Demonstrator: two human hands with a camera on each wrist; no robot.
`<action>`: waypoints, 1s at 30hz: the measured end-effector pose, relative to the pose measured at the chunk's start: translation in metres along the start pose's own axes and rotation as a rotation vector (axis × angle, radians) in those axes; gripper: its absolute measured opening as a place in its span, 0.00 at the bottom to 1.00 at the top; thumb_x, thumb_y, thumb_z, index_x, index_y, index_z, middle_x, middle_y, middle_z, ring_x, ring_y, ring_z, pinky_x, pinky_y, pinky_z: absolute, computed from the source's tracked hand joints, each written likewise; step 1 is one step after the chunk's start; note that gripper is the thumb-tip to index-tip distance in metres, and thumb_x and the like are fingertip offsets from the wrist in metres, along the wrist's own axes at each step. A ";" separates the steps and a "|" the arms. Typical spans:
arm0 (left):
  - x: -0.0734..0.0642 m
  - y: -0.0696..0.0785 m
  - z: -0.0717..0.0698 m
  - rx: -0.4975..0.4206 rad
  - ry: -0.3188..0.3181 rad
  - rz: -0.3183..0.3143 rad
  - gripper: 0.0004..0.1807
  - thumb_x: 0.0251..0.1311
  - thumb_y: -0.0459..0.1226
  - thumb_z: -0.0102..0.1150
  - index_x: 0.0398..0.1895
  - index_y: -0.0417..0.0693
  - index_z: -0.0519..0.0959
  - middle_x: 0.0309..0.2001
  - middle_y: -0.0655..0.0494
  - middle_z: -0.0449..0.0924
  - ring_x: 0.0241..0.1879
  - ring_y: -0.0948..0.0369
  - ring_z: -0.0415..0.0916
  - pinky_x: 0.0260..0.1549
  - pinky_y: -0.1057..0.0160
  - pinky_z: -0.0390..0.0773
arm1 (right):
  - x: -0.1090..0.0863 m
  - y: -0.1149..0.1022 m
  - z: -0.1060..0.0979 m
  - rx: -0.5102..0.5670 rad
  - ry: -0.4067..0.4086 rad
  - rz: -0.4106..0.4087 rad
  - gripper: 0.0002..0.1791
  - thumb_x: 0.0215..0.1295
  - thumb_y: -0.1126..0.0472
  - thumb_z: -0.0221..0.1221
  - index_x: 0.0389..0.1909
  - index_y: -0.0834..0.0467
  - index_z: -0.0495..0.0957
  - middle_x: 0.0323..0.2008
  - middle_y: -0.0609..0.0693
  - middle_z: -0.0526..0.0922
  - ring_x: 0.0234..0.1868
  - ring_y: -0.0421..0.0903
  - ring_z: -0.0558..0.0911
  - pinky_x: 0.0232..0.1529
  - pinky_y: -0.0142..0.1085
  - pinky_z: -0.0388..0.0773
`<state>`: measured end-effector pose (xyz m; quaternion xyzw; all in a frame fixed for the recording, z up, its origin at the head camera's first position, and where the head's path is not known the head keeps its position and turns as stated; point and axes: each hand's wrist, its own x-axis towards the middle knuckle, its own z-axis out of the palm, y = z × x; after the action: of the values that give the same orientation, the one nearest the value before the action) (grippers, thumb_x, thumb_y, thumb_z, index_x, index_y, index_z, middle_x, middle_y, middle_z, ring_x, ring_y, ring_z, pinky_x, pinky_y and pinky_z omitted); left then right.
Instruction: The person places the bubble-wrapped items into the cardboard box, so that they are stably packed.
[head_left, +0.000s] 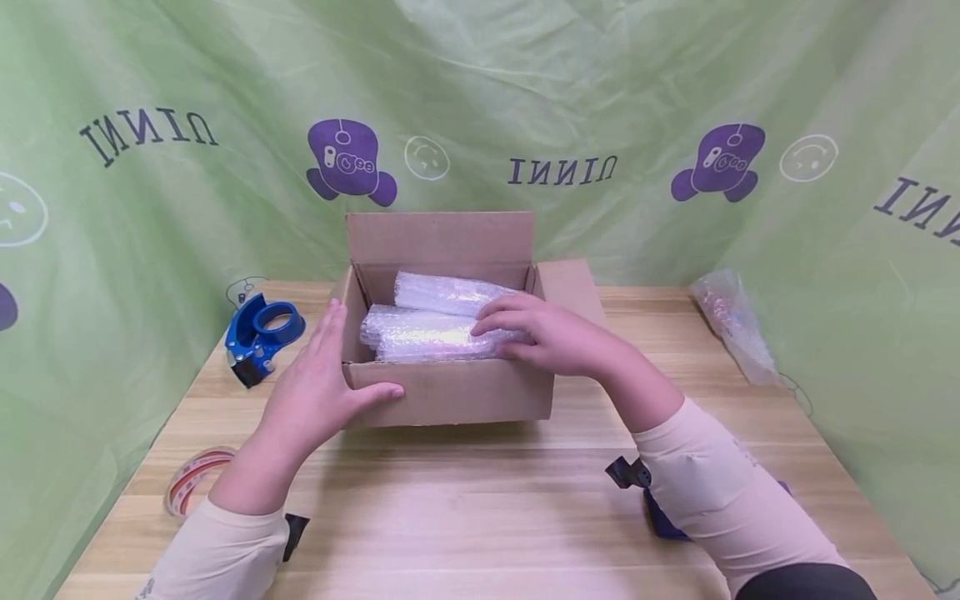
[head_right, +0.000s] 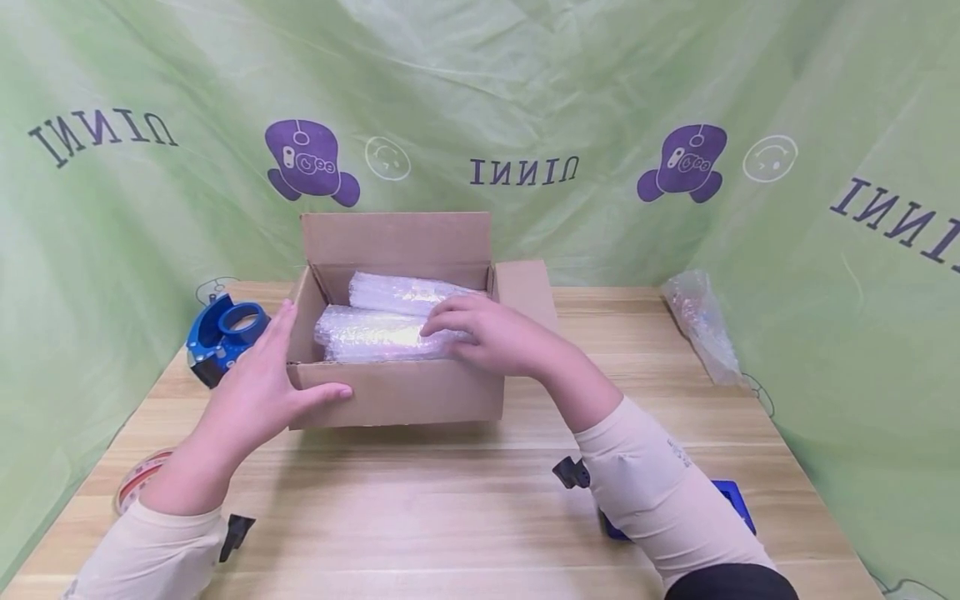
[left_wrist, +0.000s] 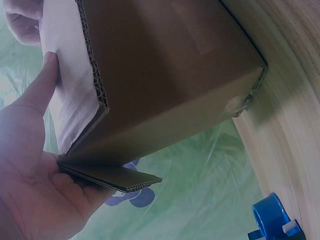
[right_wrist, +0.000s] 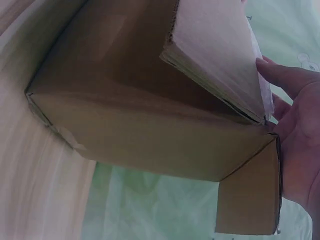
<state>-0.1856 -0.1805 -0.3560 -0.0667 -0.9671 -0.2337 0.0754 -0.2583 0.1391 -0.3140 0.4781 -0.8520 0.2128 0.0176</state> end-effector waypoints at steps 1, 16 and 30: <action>0.000 0.000 0.000 0.001 -0.001 0.000 0.74 0.40 0.75 0.61 0.79 0.45 0.36 0.80 0.47 0.34 0.75 0.39 0.47 0.66 0.33 0.58 | -0.001 0.000 0.001 0.000 0.003 0.003 0.15 0.66 0.61 0.62 0.53 0.50 0.82 0.58 0.46 0.78 0.64 0.45 0.71 0.68 0.44 0.67; -0.001 0.001 -0.002 0.000 -0.002 -0.005 0.74 0.40 0.75 0.61 0.79 0.45 0.35 0.80 0.47 0.33 0.75 0.39 0.47 0.66 0.33 0.58 | -0.002 0.001 0.005 -0.030 -0.002 0.004 0.15 0.68 0.61 0.60 0.54 0.49 0.82 0.59 0.46 0.78 0.64 0.46 0.72 0.68 0.45 0.67; -0.001 0.001 -0.001 0.001 -0.006 -0.009 0.74 0.39 0.76 0.60 0.79 0.46 0.35 0.80 0.47 0.33 0.75 0.38 0.47 0.66 0.33 0.58 | -0.007 0.001 -0.002 0.012 0.019 0.047 0.23 0.70 0.54 0.59 0.65 0.49 0.73 0.67 0.50 0.70 0.71 0.50 0.65 0.71 0.49 0.62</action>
<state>-0.1847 -0.1800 -0.3551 -0.0632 -0.9677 -0.2332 0.0713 -0.2558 0.1463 -0.3149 0.4559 -0.8615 0.2226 0.0177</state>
